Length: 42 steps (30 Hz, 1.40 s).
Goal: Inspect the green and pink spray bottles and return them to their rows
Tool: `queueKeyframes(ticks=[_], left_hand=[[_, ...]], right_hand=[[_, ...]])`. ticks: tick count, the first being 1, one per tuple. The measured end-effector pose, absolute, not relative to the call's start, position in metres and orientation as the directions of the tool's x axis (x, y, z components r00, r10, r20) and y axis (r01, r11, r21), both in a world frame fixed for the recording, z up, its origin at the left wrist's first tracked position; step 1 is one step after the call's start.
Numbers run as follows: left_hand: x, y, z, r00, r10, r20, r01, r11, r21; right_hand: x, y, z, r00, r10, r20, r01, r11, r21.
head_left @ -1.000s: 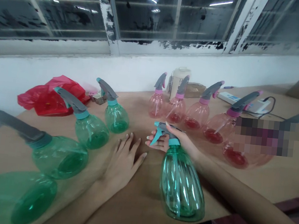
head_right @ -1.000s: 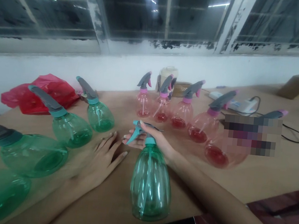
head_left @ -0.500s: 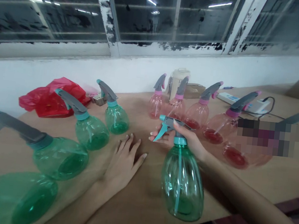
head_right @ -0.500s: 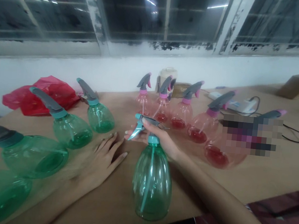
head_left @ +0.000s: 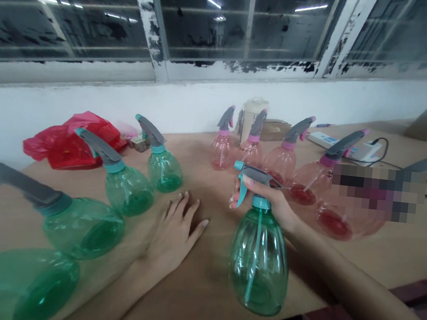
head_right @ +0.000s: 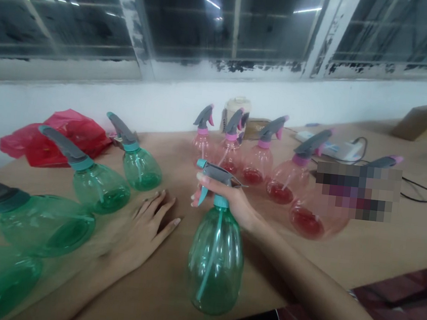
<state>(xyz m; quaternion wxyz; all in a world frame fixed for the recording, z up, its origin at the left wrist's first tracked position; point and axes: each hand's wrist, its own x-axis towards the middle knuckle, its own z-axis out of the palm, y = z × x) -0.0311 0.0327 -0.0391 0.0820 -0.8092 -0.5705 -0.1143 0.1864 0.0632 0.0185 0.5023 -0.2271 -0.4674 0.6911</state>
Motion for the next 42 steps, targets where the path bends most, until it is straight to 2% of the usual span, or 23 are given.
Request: queueKeyframes(ticks=[6,13,22,27,34,38,42], left_hand=[[-0.031,0.032,-0.038,0.320,0.907,0.275,0.943,-0.334,0.004],[-0.032,0.032,-0.040,0.333,0.893,0.303,0.936,-0.353,0.014],[-0.032,0.031,-0.038,0.336,0.899,0.282,0.937,-0.350,0.000],[-0.033,0.032,-0.041,0.330,0.892,0.308,0.935,-0.355,0.026],[-0.031,0.030,-0.035,0.334,0.905,0.262,0.938,-0.347,0.001],[-0.029,0.028,-0.034,0.335,0.912,0.236,0.939,-0.343,-0.010],[-0.026,0.024,-0.032,0.345,0.910,0.230,0.935,-0.353,-0.007]], right_hand=[[0.181,0.071,0.014,-0.438,0.877,0.198,-0.569,-0.100,-0.816],[0.180,0.071,0.012,-0.457,0.866,0.205,-0.577,-0.113,-0.809],[0.180,0.070,0.015,-0.422,0.891,0.167,-0.558,-0.110,-0.822],[0.182,0.064,0.016,-0.417,0.905,0.082,-0.455,-0.130,-0.881],[0.178,0.070,0.017,-0.365,0.907,0.209,-0.497,0.000,-0.868],[0.177,0.073,0.023,-0.316,0.901,0.296,-0.417,0.148,-0.897],[0.173,0.074,0.034,-0.261,0.896,0.360,-0.251,0.297,-0.921]])
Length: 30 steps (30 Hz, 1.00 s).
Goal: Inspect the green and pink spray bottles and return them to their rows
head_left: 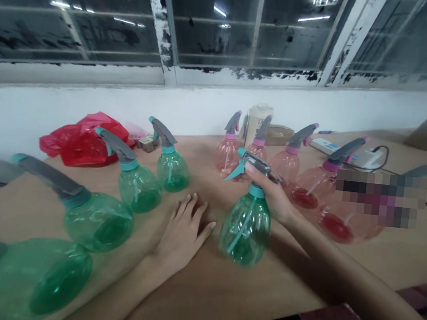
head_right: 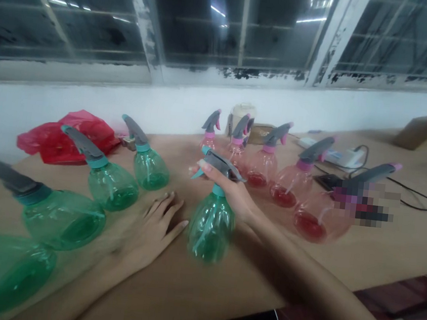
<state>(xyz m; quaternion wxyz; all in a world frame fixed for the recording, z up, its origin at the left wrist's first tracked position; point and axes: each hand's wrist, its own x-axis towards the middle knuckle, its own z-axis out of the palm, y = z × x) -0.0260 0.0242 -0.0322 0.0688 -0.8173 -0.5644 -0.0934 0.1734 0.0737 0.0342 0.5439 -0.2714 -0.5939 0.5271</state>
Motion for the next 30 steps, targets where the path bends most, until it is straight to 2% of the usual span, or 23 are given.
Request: queueKeyframes(ticks=[4,8,13,20,30], left_hand=[[-0.024,0.021,-0.028,0.337,0.913,0.229,0.937,-0.350,0.016],[-0.024,0.018,-0.026,0.337,0.912,0.232,0.934,-0.356,0.042],[-0.023,0.015,-0.029,0.333,0.908,0.256,0.928,-0.363,0.081],[-0.021,0.012,-0.029,0.329,0.913,0.244,0.923,-0.365,0.123],[-0.021,0.011,-0.031,0.327,0.916,0.233,0.920,-0.365,0.142]], right_hand=[[0.162,0.081,0.043,-0.218,0.867,0.447,-0.066,0.444,-0.893],[0.147,0.098,0.042,-0.172,0.810,0.561,0.072,0.578,-0.813],[0.130,0.129,0.033,-0.090,0.802,0.590,0.187,0.595,-0.781],[0.101,0.176,0.029,-0.050,0.736,0.675,0.218,0.668,-0.712],[0.064,0.212,0.023,-0.038,0.765,0.643,0.184,0.638,-0.747]])
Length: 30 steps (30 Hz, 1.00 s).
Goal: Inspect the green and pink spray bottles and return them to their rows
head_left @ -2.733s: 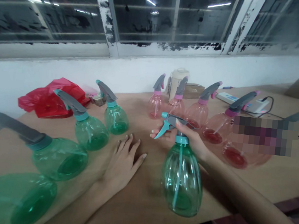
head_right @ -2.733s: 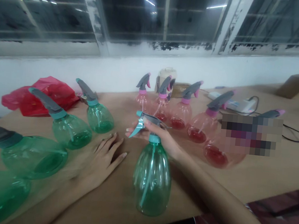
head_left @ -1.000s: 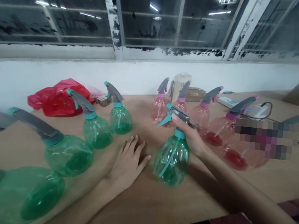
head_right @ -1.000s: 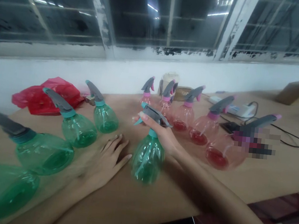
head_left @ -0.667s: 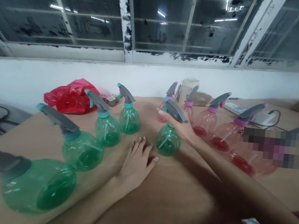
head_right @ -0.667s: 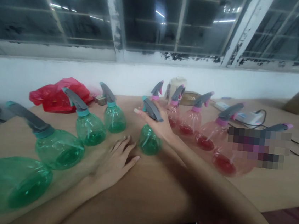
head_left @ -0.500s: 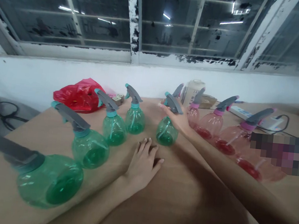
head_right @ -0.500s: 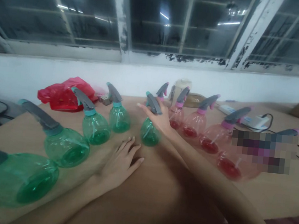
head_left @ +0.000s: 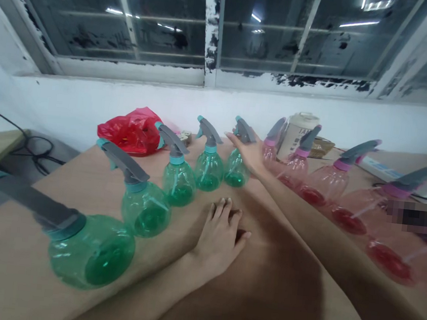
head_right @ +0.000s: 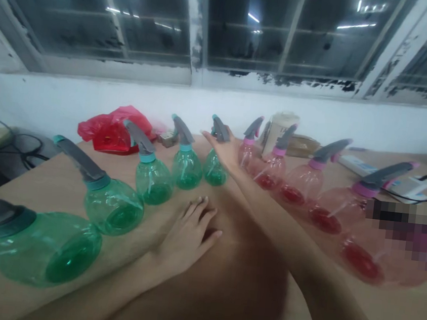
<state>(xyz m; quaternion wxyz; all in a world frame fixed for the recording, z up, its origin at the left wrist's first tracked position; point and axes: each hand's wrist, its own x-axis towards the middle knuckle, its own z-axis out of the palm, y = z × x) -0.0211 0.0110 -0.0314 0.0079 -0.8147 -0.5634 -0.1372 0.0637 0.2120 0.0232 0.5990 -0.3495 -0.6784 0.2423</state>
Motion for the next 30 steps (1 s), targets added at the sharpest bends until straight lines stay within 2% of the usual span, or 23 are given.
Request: queueKeyframes(ticks=[12,19,25,30], left_hand=[[-0.022,0.012,-0.030,0.326,0.920,0.217,0.922,-0.360,0.142],[-0.021,0.014,-0.026,0.335,0.919,0.208,0.926,-0.362,0.106],[-0.022,0.015,-0.027,0.335,0.917,0.218,0.929,-0.360,0.087],[-0.023,0.017,-0.029,0.337,0.911,0.238,0.928,-0.364,0.077]], right_hand=[[0.052,0.219,0.031,-0.013,0.766,0.642,0.328,0.610,-0.721],[0.101,0.197,0.033,-0.045,0.779,0.625,0.254,0.614,-0.747],[0.141,0.161,0.033,-0.054,0.798,0.601,0.343,0.580,-0.739],[0.151,0.151,0.044,0.012,0.747,0.664,0.546,0.552,-0.631]])
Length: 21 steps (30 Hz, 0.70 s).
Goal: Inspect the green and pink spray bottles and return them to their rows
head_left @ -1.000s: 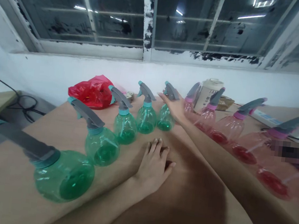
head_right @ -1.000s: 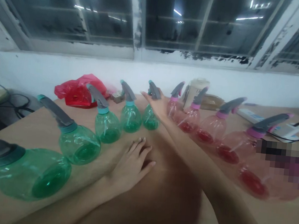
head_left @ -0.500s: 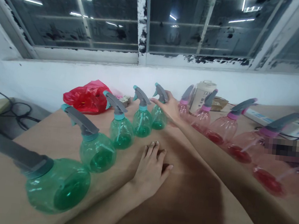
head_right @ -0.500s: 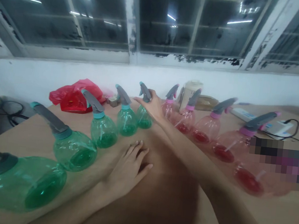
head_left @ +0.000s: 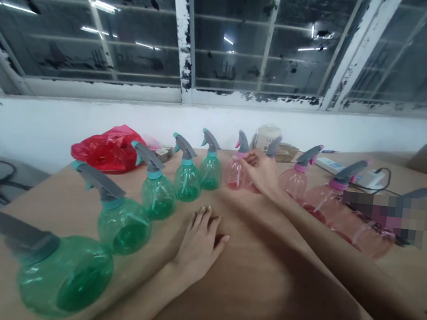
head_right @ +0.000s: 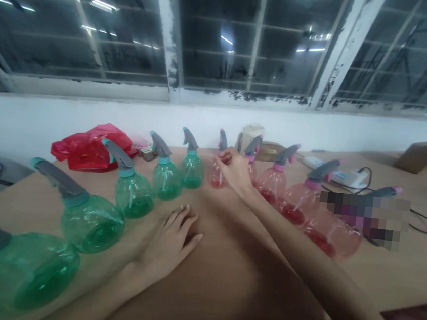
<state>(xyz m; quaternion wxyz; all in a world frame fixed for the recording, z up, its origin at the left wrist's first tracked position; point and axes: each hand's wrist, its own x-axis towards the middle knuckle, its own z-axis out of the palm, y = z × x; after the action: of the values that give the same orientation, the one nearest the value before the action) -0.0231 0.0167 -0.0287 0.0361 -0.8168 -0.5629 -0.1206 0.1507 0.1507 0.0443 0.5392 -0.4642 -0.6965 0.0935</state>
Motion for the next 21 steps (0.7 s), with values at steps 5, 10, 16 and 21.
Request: queueKeyframes(ticks=[5,10,16,21], left_hand=[[-0.023,0.016,-0.028,0.337,0.912,0.232,0.930,-0.361,0.066],[-0.024,0.016,-0.027,0.338,0.914,0.223,0.929,-0.363,0.079],[-0.024,0.017,-0.030,0.335,0.903,0.268,0.906,-0.387,0.171],[-0.023,0.015,-0.030,0.227,0.911,0.343,0.819,-0.369,0.439]], right_hand=[[0.158,0.160,0.062,0.083,0.730,0.678,0.799,0.358,-0.483],[0.148,0.176,0.079,0.030,0.853,0.522,0.950,0.138,-0.280],[0.138,0.166,0.092,0.015,0.878,0.479,0.974,0.095,-0.205],[0.142,0.116,0.097,-0.033,0.879,0.475,0.984,0.111,-0.136]])
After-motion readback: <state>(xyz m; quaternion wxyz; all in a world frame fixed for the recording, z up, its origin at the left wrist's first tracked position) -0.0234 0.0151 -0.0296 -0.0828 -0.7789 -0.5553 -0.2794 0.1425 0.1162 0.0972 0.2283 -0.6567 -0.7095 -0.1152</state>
